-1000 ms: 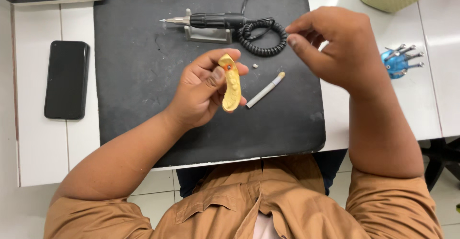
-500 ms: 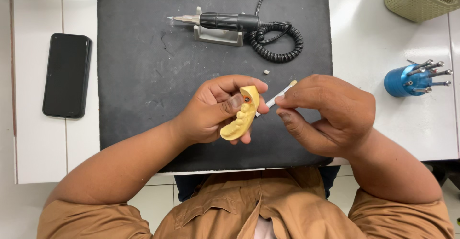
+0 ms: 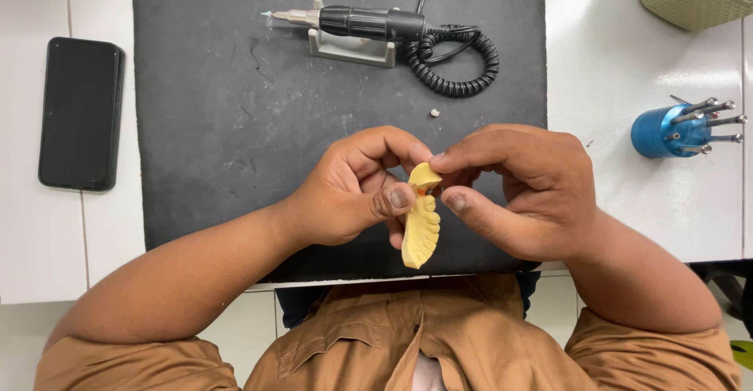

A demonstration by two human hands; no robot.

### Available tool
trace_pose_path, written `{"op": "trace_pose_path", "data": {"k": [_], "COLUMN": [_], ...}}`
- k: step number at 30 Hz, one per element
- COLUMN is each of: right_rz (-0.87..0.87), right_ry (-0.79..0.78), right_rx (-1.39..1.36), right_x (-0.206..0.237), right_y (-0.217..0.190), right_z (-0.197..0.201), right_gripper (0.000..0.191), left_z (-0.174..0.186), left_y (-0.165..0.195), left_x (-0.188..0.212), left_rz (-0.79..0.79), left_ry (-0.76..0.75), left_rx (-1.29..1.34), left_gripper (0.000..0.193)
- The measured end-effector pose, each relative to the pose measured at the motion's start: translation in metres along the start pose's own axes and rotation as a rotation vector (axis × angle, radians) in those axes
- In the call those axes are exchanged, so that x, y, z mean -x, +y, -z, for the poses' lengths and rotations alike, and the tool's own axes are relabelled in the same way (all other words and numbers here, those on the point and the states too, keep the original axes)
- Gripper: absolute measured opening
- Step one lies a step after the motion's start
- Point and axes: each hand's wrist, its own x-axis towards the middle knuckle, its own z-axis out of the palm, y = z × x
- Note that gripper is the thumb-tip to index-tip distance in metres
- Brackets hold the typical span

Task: The person places small white artificial teeth into a yellow denture mold, using a metal probe to adjust and secure them. The person repeatedly checks the fit and alignment of the teeth within the mold.

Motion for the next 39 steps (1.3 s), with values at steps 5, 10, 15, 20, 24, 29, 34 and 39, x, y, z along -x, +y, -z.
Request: {"op": "trace_pose_path", "data": {"k": [5, 10, 15, 20, 24, 29, 34, 39], "right_rz": [0.011, 0.009, 0.019, 0.036, 0.074, 0.071, 0.125, 0.149], "right_ry": [-0.037, -0.032, -0.033, -0.016, -0.019, -0.005, 0.024, 0.033], "right_rx": [0.036, -0.004, -0.035, -0.005, 0.059, 0.162, 0.166, 0.198], "right_x": [-0.002, -0.001, -0.003, -0.005, -0.006, -0.008, -0.006, -0.005], "right_y": [0.006, 0.011, 0.019, 0.020, 0.016, 0.011, 0.002, -0.005], "right_z": [0.003, 0.002, 0.001, -0.001, -0.001, 0.002, -0.001, -0.003], "right_gripper": [0.023, 0.021, 0.017, 0.016, 0.014, 0.018, 0.022, 0.027], "left_z": [-0.002, -0.001, -0.001, 0.000, 0.002, 0.006, 0.007, 0.007], "left_y": [-0.001, -0.003, -0.004, -0.004, -0.005, -0.009, -0.014, -0.012], "left_x": [0.001, 0.002, 0.002, 0.002, 0.001, 0.000, 0.001, 0.001], "left_rz": [0.026, 0.030, 0.018, 0.023, 0.010, 0.032, -0.022, -0.016], "left_ry": [0.010, -0.020, 0.008, 0.022, 0.008, 0.020, 0.016, -0.016], "left_rx": [0.034, 0.088, 0.111, 0.126, 0.110, 0.096, -0.027, -0.040], "left_gripper": [0.040, 0.038, 0.035, 0.034, 0.036, 0.036, 0.039, 0.038]}}
